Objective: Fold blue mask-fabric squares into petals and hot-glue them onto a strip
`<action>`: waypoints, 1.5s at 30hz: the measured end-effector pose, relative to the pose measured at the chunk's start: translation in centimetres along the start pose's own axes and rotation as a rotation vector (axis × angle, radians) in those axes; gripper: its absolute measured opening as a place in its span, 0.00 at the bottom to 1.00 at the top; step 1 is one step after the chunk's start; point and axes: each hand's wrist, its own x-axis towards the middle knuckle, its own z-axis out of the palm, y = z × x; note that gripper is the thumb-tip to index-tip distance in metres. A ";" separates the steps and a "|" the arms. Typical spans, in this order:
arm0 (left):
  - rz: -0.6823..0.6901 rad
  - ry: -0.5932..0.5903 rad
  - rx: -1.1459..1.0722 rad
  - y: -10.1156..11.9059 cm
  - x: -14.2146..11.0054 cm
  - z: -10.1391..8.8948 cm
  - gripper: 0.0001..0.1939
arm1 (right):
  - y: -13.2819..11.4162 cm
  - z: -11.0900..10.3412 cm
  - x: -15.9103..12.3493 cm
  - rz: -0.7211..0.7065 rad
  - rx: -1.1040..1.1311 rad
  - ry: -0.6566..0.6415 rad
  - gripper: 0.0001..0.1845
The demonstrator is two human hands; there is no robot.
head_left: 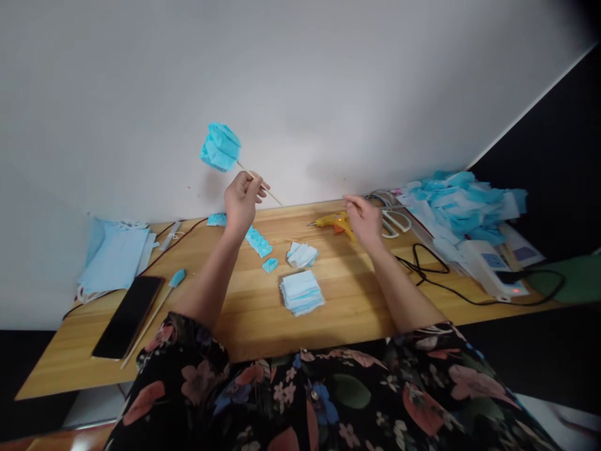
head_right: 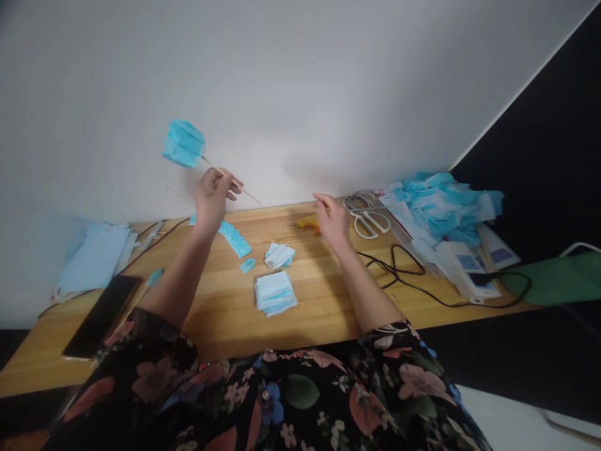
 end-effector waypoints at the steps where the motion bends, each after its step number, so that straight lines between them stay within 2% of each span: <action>1: 0.000 -0.002 -0.019 0.2 -0.9 -0.4 0.12 | 1.1 -1.0 0.0 0.005 -0.047 -0.008 0.21; 4: 0.021 0.031 -0.065 0.5 -2.6 -1.5 0.13 | 4.0 -3.2 -1.1 0.038 -0.225 -0.096 0.20; 7: 0.039 0.060 -0.092 0.8 -3.1 -2.0 0.15 | 5.3 -4.5 -3.3 -0.008 -0.380 -0.255 0.20; 11: 0.029 0.051 -0.121 1.0 -3.4 -2.1 0.18 | 4.5 -5.2 -5.8 -0.138 -0.560 -0.377 0.22; 19: -0.006 0.015 -0.168 1.0 -4.3 -1.8 0.19 | 2.1 -5.2 -6.2 -0.155 -0.754 -0.436 0.17; 22: 0.007 0.010 -0.190 1.5 -4.3 -1.9 0.19 | 2.3 -4.9 -6.5 -0.157 -0.756 -0.416 0.18; 27: 0.021 -0.024 -0.178 1.8 -4.4 -1.7 0.18 | 3.9 -4.6 -7.1 -0.077 -0.691 -0.313 0.19; 31: -0.001 -0.037 -0.138 1.7 -4.4 -1.6 0.18 | 4.7 -4.7 -7.1 -0.113 -0.648 -0.292 0.17; 37: -0.005 -0.056 -0.124 1.9 -4.4 -1.7 0.17 | 4.8 -4.6 -7.0 -0.166 -0.529 -0.275 0.17; 42: -0.007 -0.068 -0.116 2.0 -4.6 -1.9 0.17 | 5.3 -4.5 -7.3 -0.155 -0.532 -0.270 0.17; 45: -0.011 -0.077 -0.095 2.1 -4.7 -2.1 0.15 | 4.5 -4.8 -6.8 -0.170 -0.496 -0.224 0.17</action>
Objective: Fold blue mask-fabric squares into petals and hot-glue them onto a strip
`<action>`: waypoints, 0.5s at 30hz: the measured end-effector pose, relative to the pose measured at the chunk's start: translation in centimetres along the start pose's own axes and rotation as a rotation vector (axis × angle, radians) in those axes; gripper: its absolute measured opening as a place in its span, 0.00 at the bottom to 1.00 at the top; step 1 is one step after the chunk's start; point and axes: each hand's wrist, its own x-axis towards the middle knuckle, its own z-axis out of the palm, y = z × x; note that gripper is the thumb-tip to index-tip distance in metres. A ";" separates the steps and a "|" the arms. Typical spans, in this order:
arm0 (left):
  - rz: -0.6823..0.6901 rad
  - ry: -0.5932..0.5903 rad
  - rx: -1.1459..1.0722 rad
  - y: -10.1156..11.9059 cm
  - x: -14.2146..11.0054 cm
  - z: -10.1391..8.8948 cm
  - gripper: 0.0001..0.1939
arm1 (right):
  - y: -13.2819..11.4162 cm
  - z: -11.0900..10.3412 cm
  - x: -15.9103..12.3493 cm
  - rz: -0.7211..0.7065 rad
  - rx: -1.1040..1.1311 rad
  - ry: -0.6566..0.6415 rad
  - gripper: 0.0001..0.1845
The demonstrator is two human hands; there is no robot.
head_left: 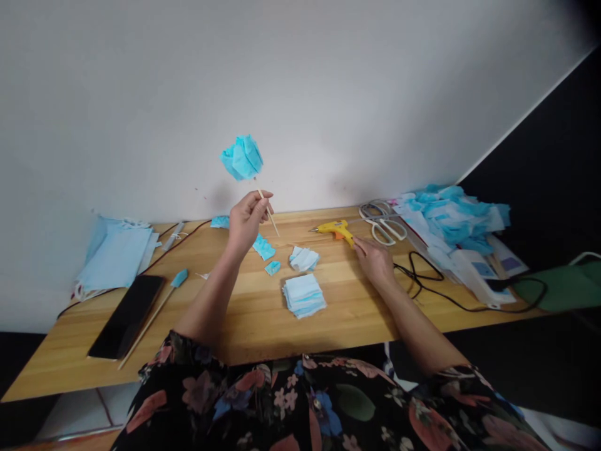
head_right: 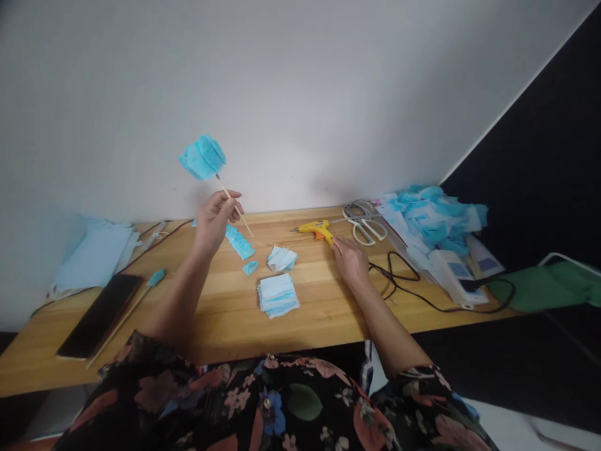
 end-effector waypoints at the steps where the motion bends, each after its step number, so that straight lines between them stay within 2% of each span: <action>1: -0.007 -0.007 0.008 0.1 0.0 -0.1 0.15 | -0.5 -0.5 0.5 -0.013 0.014 0.047 0.18; 4: -0.023 -0.034 0.020 0.2 -0.1 0.0 0.13 | -3.2 -2.9 2.8 -0.120 0.110 0.211 0.21; 8: -0.002 -0.094 0.113 -0.2 -0.4 0.3 0.14 | -9.1 -5.7 6.5 -0.316 0.289 0.235 0.19; 12: 0.031 -0.165 0.237 -0.8 -0.9 0.7 0.15 | -14.0 -5.9 9.0 -0.455 0.431 0.173 0.18; 15: 0.057 -0.175 0.277 -1.4 -1.1 0.8 0.13 | -15.5 -5.3 10.2 -0.527 0.510 0.124 0.23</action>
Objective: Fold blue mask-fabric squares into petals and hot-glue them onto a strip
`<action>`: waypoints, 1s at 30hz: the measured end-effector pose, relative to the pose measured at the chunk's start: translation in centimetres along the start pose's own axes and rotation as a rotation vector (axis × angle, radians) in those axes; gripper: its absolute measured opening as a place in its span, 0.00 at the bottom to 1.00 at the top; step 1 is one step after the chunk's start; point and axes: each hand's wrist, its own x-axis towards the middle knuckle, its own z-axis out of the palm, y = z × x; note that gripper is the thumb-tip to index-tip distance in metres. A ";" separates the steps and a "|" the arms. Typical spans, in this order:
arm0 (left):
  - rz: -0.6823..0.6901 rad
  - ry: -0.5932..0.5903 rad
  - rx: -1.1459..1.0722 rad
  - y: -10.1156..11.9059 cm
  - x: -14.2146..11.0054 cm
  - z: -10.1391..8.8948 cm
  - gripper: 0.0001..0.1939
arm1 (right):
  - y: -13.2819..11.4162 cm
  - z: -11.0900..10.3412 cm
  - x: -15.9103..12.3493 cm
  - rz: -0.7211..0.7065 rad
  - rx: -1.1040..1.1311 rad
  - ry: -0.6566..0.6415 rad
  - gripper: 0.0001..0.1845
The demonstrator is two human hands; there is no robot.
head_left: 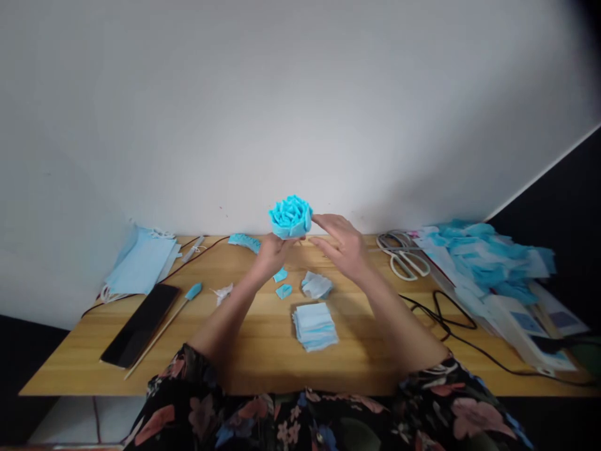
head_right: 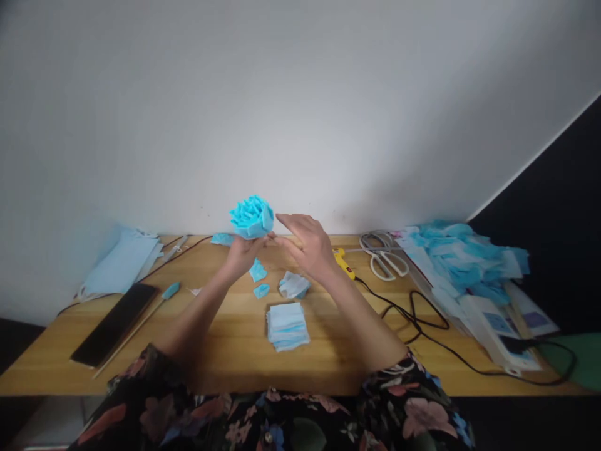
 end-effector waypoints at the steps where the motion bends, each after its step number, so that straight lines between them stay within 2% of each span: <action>1: 0.014 0.011 0.011 -0.2 0.0 0.0 0.12 | 0.1 0.1 0.4 -0.008 0.033 -0.038 0.28; 6: 0.106 0.069 0.045 -1.6 -0.1 0.1 0.05 | 0.0 -1.1 1.4 -0.015 0.257 -0.248 0.58; 9: 0.117 0.061 0.061 -2.2 -0.1 0.2 0.04 | -0.6 -1.4 1.4 -0.025 0.310 -0.284 0.65; 13: 0.144 0.004 0.049 -2.6 -0.2 0.6 0.01 | -1.4 -0.6 0.9 -0.080 0.341 -0.268 0.71; 18: 0.112 -0.028 0.046 -2.4 -0.4 1.1 0.08 | -2.0 0.8 0.2 -0.062 0.377 -0.241 0.71; 22: 0.093 -0.064 0.030 -1.2 -0.7 0.9 0.06 | -2.2 1.6 -0.2 -0.057 0.397 -0.183 0.67; 26: 0.090 -0.050 -0.028 0.0 -0.8 0.7 0.09 | -2.2 2.2 -0.2 -0.036 0.359 -0.153 0.67; 30: 0.060 -0.034 -0.096 0.1 -0.6 0.8 0.15 | -2.3 2.6 -0.2 -0.012 0.341 -0.093 0.66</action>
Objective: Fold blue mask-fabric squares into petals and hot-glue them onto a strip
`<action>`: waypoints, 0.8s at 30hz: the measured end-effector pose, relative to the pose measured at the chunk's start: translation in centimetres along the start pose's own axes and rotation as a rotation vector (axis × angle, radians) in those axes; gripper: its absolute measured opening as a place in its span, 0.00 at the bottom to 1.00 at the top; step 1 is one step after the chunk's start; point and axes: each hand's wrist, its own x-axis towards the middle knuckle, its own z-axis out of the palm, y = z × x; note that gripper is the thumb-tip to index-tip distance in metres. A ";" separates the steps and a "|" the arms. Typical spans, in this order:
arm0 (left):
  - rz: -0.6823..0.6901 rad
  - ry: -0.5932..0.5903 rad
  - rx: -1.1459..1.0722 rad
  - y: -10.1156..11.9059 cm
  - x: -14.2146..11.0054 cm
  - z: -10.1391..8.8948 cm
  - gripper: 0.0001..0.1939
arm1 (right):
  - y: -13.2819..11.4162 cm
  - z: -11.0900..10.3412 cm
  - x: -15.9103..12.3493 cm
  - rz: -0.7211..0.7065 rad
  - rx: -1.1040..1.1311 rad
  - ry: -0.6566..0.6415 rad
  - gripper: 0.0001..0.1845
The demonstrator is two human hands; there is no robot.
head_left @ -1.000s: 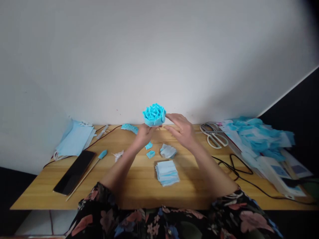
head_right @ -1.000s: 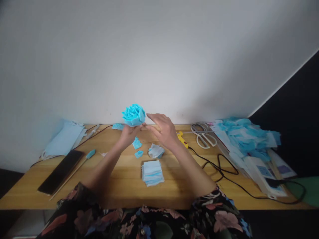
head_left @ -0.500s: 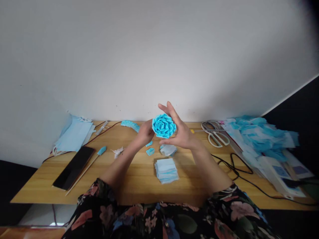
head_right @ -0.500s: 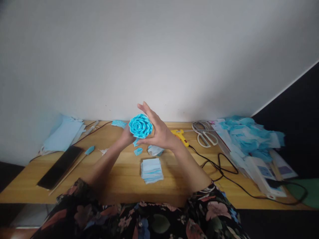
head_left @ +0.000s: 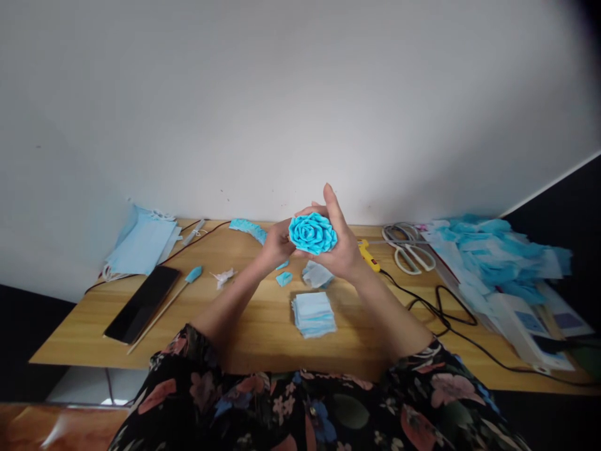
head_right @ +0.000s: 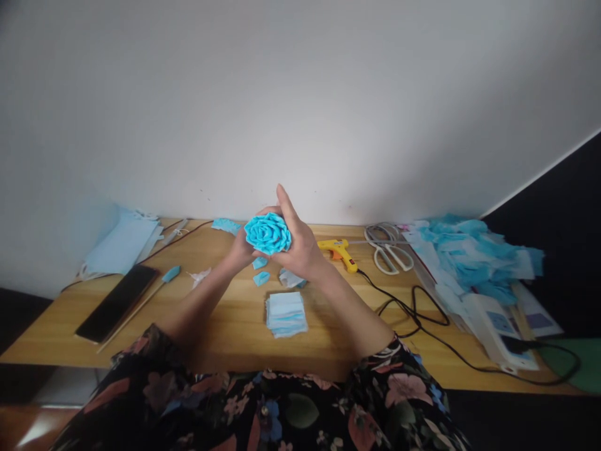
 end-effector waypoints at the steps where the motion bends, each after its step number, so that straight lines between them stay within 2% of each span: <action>1: -0.008 0.003 -0.016 -0.1 0.0 0.1 0.17 | 0.0 0.0 0.0 0.006 0.000 0.014 0.66; 3: -0.018 0.018 -0.043 -0.5 0.1 0.4 0.20 | -0.1 -0.1 0.0 0.008 0.000 0.010 0.67; 6: -0.008 0.063 -0.078 -1.3 0.1 0.7 0.21 | -0.2 -0.8 0.1 0.000 0.009 -0.071 0.72; 11: 0.028 0.011 -0.095 -1.6 0.1 0.3 0.20 | -0.1 -2.8 0.3 -0.013 0.088 -0.163 0.78; 15: 0.044 -0.002 -0.109 -1.3 0.2 0.2 0.21 | -0.5 -3.5 0.4 -0.024 0.055 -0.169 0.75; 21: 0.023 0.026 -0.125 -0.9 0.1 0.7 0.21 | -1.3 -3.0 0.4 -0.098 -0.024 -0.159 0.68; 24: 0.051 0.000 -0.129 -0.5 0.2 0.6 0.21 | -1.4 -2.9 0.4 -0.096 -0.068 -0.146 0.64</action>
